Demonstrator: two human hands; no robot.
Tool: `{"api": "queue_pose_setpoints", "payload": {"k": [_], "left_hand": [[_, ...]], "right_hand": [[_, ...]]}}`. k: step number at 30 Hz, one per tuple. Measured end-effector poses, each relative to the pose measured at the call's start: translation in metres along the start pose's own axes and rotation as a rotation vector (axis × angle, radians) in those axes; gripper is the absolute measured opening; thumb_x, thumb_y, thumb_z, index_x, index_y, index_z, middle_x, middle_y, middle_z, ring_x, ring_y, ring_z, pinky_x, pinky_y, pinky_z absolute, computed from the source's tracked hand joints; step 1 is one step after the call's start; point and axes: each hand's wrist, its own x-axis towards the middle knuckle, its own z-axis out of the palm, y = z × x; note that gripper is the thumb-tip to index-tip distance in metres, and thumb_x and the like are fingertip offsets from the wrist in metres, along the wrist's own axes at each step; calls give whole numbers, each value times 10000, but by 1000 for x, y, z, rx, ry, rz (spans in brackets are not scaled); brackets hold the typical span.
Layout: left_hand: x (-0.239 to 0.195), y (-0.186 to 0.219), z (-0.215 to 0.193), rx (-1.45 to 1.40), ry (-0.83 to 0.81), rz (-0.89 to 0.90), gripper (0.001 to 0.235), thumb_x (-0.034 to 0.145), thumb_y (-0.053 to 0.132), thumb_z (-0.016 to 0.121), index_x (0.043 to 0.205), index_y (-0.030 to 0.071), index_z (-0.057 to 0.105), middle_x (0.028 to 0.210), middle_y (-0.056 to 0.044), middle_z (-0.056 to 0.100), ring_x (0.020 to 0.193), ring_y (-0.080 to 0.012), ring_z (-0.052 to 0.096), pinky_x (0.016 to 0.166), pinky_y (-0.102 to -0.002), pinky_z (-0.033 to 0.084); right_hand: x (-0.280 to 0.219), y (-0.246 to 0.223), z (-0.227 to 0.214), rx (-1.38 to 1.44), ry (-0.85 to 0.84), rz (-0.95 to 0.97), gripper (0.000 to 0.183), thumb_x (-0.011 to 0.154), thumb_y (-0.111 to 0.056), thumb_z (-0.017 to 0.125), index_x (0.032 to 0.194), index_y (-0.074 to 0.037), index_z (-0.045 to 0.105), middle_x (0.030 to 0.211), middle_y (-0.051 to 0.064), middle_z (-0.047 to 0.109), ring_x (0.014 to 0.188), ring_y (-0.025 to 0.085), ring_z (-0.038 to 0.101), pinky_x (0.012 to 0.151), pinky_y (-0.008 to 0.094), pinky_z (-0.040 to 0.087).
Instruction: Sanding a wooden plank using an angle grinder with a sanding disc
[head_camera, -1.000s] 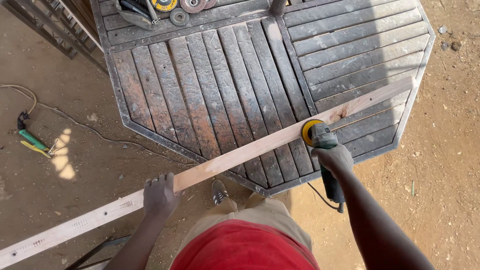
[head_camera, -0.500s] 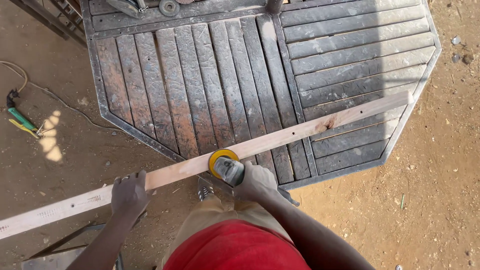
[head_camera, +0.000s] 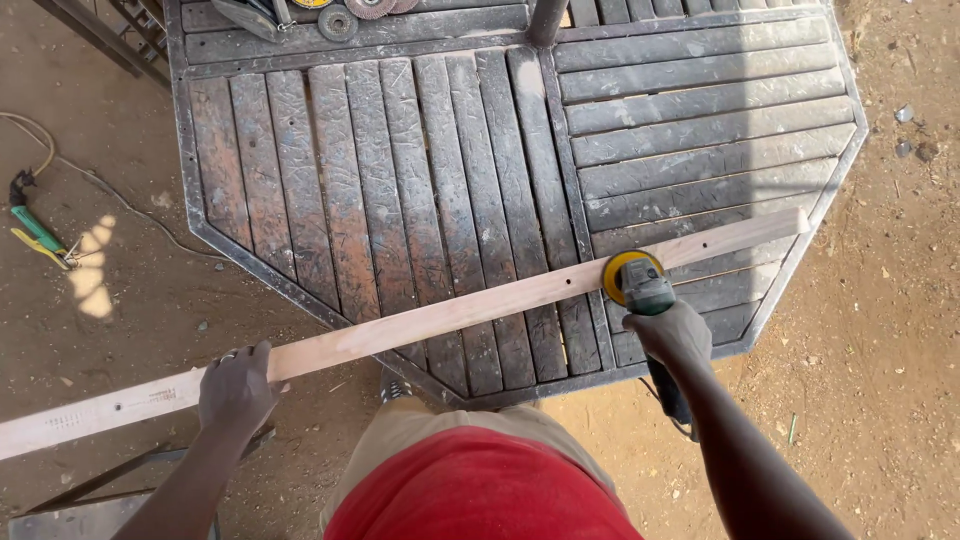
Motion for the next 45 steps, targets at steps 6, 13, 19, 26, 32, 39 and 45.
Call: {"api": "queue_pose_setpoints", "payload": {"k": [6, 13, 19, 26, 32, 39, 45], "left_hand": [[-2, 4, -21, -29, -100, -22, 599, 777, 434, 787, 1286, 178, 602, 1154, -84, 753, 1117, -310, 736, 990, -446, 562], [-2, 4, -20, -23, -95, -27, 568, 779, 431, 788, 1260, 185, 609, 1121, -76, 761, 1110, -303, 737, 995, -438, 549], [-1, 4, -16, -79, -113, -40, 581, 803, 421, 780, 1299, 175, 605, 1176, -95, 750, 1148, -316, 721, 1014, -452, 544], [0, 2, -20, -49, -106, -4, 547, 806, 448, 771, 1265, 199, 607, 1177, -70, 746, 1147, -287, 715, 1007, -440, 534], [-5, 4, -28, -43, -77, 10, 493, 813, 435, 774, 1210, 187, 620, 1119, -72, 752, 1095, -294, 730, 967, -439, 545], [-1, 1, -20, -31, -68, 16, 515, 784, 450, 792, 1197, 200, 615, 1096, -69, 764, 1052, -289, 743, 932, -446, 558], [-2, 3, -25, -68, -51, 29, 499, 797, 433, 778, 1188, 172, 612, 1088, -93, 760, 1090, -304, 729, 936, -450, 558]], "right_hand": [[-94, -88, 52, -233, -331, -321, 632, 681, -498, 765, 1156, -103, 631, 1132, 183, 748, 1145, 387, 701, 991, 502, 553], [-134, -119, 111, -335, -435, -680, 630, 697, -511, 733, 1121, -65, 594, 1062, 210, 739, 1072, 422, 713, 913, 532, 572], [-84, -56, 60, -181, -311, -330, 662, 662, -523, 788, 1141, -92, 635, 1078, 213, 749, 1128, 417, 698, 954, 522, 551], [-9, 19, 25, -13, 10, -19, 633, 614, -499, 785, 1066, -58, 750, 997, 260, 750, 1065, 429, 710, 904, 505, 530], [-99, -49, 72, 6, -138, -96, 637, 619, -415, 798, 1142, -67, 688, 1091, 238, 745, 1139, 421, 689, 950, 512, 527], [-167, -120, 152, -194, -450, -540, 717, 653, -566, 775, 1143, -81, 578, 1118, 217, 730, 1114, 423, 700, 937, 536, 564], [-115, -70, 87, -67, -247, -258, 642, 674, -459, 794, 1154, -62, 640, 1123, 266, 730, 1163, 452, 672, 971, 524, 543]]}}
